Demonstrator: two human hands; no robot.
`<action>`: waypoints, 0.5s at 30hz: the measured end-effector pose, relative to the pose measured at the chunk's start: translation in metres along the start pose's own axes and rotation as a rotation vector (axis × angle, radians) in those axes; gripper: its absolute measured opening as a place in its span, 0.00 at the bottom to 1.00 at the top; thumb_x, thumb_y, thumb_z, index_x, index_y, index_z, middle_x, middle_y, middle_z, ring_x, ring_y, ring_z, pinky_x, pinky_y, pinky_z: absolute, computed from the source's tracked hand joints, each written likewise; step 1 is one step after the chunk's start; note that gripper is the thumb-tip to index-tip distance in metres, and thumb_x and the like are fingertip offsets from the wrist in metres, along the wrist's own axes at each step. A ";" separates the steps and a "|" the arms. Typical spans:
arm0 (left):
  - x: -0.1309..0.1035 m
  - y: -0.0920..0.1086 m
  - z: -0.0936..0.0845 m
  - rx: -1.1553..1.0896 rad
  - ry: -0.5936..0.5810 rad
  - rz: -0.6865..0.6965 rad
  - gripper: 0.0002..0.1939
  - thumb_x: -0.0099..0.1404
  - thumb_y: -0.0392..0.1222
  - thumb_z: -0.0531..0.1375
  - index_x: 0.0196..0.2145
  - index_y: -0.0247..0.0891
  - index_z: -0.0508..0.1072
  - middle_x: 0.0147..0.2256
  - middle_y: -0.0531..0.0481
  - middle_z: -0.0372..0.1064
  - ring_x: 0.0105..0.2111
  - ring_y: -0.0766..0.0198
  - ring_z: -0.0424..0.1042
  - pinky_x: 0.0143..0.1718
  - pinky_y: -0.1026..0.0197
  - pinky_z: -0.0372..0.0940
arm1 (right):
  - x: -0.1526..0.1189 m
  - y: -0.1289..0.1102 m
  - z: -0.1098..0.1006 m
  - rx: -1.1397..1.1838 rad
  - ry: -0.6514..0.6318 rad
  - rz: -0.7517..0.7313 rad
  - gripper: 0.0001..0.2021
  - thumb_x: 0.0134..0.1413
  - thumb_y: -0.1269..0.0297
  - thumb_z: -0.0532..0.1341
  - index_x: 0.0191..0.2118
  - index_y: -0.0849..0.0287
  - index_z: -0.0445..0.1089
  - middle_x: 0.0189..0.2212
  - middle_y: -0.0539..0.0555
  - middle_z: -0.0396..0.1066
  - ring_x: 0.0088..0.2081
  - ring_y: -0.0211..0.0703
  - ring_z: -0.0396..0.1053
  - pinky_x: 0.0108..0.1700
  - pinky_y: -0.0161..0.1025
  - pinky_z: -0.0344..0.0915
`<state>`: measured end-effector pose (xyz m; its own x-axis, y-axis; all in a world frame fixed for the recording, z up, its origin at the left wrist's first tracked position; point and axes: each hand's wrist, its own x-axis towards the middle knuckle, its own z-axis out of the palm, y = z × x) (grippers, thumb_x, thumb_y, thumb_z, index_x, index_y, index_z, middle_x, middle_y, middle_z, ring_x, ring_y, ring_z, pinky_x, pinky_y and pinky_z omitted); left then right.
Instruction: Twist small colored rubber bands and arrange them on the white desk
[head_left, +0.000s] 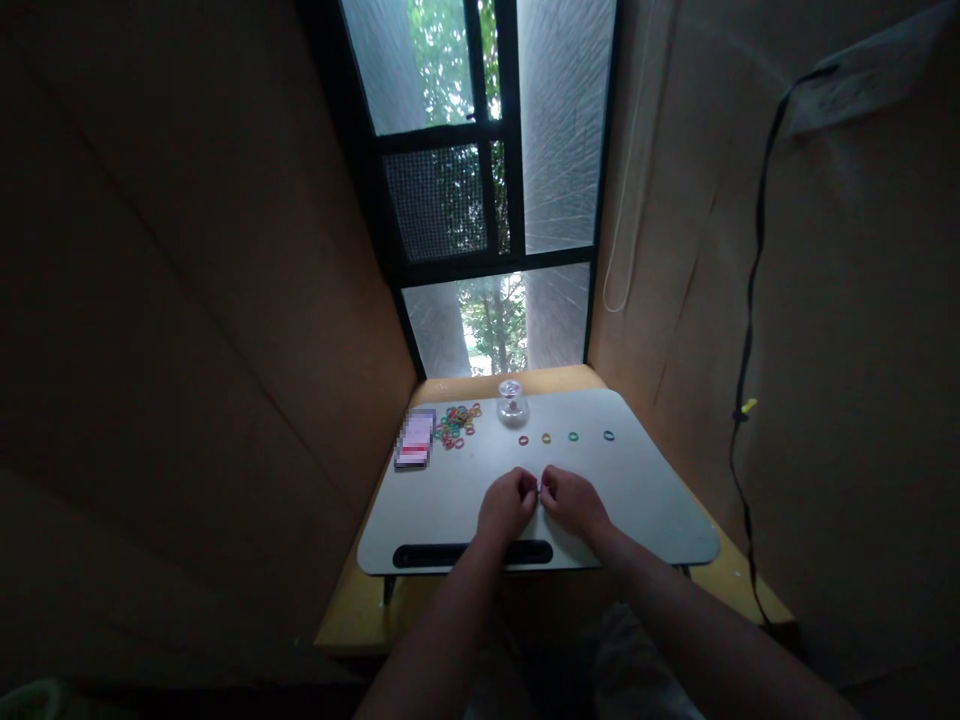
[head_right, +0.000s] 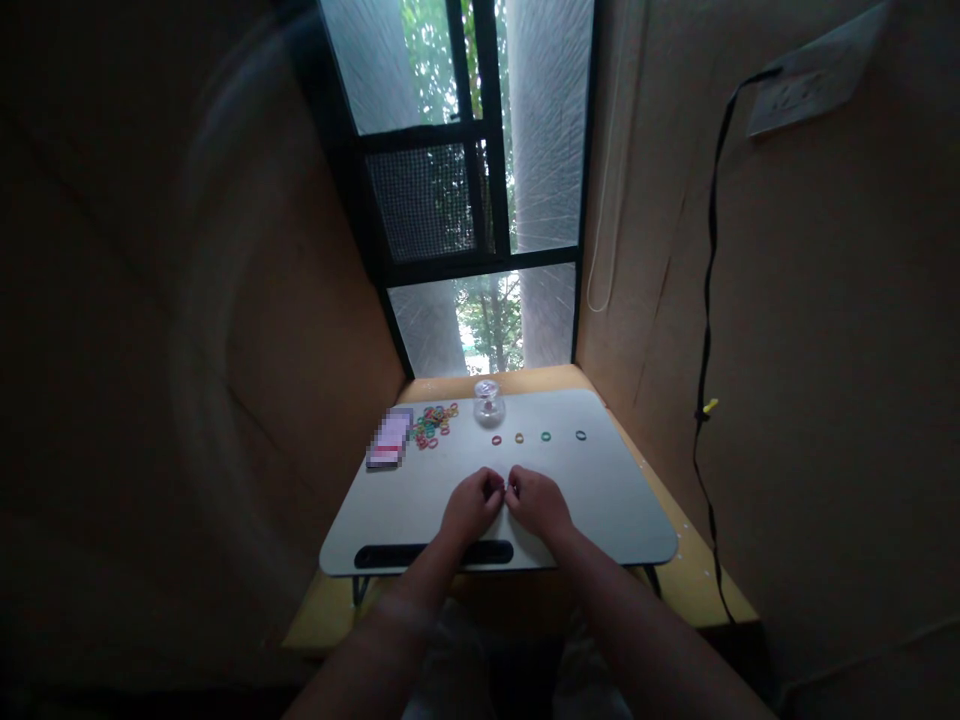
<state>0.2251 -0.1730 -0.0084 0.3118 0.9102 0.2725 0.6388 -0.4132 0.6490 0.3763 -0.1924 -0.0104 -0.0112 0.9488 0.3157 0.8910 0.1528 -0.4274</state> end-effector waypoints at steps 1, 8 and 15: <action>0.000 0.000 0.000 0.001 0.003 -0.002 0.04 0.60 0.37 0.58 0.35 0.39 0.70 0.31 0.52 0.70 0.30 0.68 0.66 0.33 0.65 0.58 | 0.000 0.000 0.000 0.001 0.000 -0.003 0.03 0.53 0.66 0.56 0.30 0.57 0.65 0.25 0.49 0.68 0.27 0.36 0.60 0.30 0.35 0.45; 0.000 -0.002 0.002 0.001 0.000 0.010 0.04 0.59 0.37 0.58 0.34 0.39 0.70 0.30 0.53 0.70 0.30 0.68 0.66 0.33 0.65 0.58 | -0.001 0.002 0.000 0.026 -0.002 -0.005 0.02 0.52 0.67 0.56 0.30 0.57 0.66 0.25 0.49 0.68 0.27 0.36 0.60 0.30 0.34 0.45; -0.001 0.000 0.003 0.023 0.008 0.011 0.03 0.59 0.39 0.57 0.32 0.39 0.70 0.29 0.53 0.69 0.29 0.68 0.65 0.32 0.64 0.56 | -0.001 0.004 0.003 0.035 0.015 0.003 0.02 0.52 0.68 0.56 0.31 0.57 0.66 0.25 0.49 0.67 0.27 0.36 0.60 0.30 0.35 0.45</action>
<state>0.2265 -0.1737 -0.0107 0.3134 0.9058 0.2853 0.6514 -0.4236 0.6295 0.3787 -0.1917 -0.0150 -0.0009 0.9450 0.3272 0.8747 0.1594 -0.4578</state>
